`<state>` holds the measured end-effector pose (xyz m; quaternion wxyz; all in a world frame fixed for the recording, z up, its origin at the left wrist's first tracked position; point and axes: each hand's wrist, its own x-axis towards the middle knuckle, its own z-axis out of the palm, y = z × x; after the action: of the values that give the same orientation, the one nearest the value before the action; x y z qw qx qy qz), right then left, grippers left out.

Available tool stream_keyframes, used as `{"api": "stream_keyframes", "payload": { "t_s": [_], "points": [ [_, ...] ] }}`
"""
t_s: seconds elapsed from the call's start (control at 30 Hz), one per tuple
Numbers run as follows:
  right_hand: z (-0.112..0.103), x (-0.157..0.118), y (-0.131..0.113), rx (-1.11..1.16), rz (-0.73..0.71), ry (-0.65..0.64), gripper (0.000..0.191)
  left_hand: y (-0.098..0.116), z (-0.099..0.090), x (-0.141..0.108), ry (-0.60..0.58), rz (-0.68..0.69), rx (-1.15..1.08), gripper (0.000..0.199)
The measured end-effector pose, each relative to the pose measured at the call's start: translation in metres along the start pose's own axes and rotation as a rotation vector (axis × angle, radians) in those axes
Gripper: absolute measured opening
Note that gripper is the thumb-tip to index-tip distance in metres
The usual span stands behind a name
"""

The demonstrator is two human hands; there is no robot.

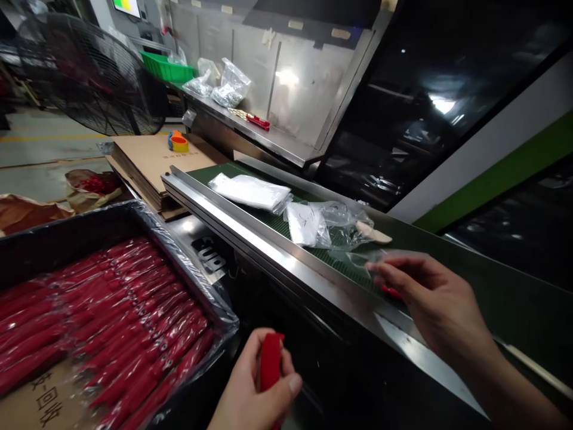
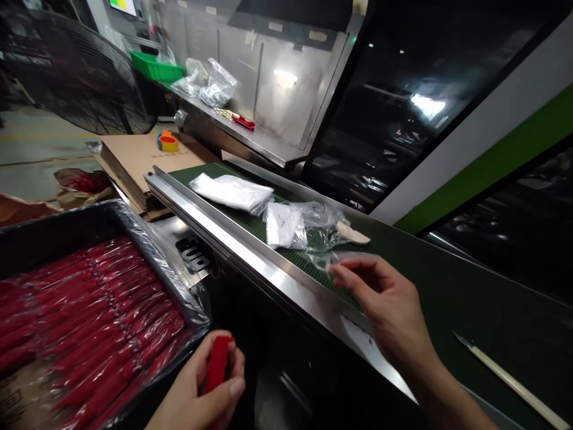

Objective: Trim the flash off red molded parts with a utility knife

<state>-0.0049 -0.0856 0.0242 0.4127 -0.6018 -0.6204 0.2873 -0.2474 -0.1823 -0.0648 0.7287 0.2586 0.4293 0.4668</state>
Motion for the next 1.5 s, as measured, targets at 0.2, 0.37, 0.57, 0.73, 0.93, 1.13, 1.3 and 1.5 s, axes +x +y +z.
{"api": "stream_keyframes", "payload": {
  "t_s": [0.2,0.37,0.57,0.73,0.93,1.13,1.3,1.5],
  "points": [
    [0.023,-0.076,-0.013,0.247,0.169,-0.037,0.033,0.038,0.039,0.005,-0.115,0.327,0.213,0.041],
    [0.035,-0.112,-0.014,0.171,0.167,-0.110,0.029,0.035,0.052,0.003,-0.229,0.142,0.087,0.044],
    [0.029,-0.134,0.002,-0.035,0.044,-0.200,0.024,0.023,0.047,0.001,-0.072,0.102,0.221,0.032],
    [0.023,-0.129,0.007,-0.030,0.022,-0.151,0.048,0.019,0.048,-0.004,-0.124,0.081,0.242,0.036],
    [0.012,-0.116,-0.005,-0.299,-0.324,-0.237,0.026,0.011,0.045,-0.010,-0.221,0.187,0.455,0.031],
    [0.008,-0.113,-0.003,-0.223,-0.090,-0.448,0.014,0.001,0.033,-0.014,-0.109,0.498,0.755,0.025],
    [0.029,-0.134,0.007,0.036,0.271,-0.350,0.021,-0.007,0.033,-0.033,-0.012,0.291,0.630,0.033],
    [0.042,-0.159,0.008,0.190,0.311,-0.394,0.019,-0.008,0.041,-0.035,-0.113,0.053,0.386,0.033]
  ]
}}
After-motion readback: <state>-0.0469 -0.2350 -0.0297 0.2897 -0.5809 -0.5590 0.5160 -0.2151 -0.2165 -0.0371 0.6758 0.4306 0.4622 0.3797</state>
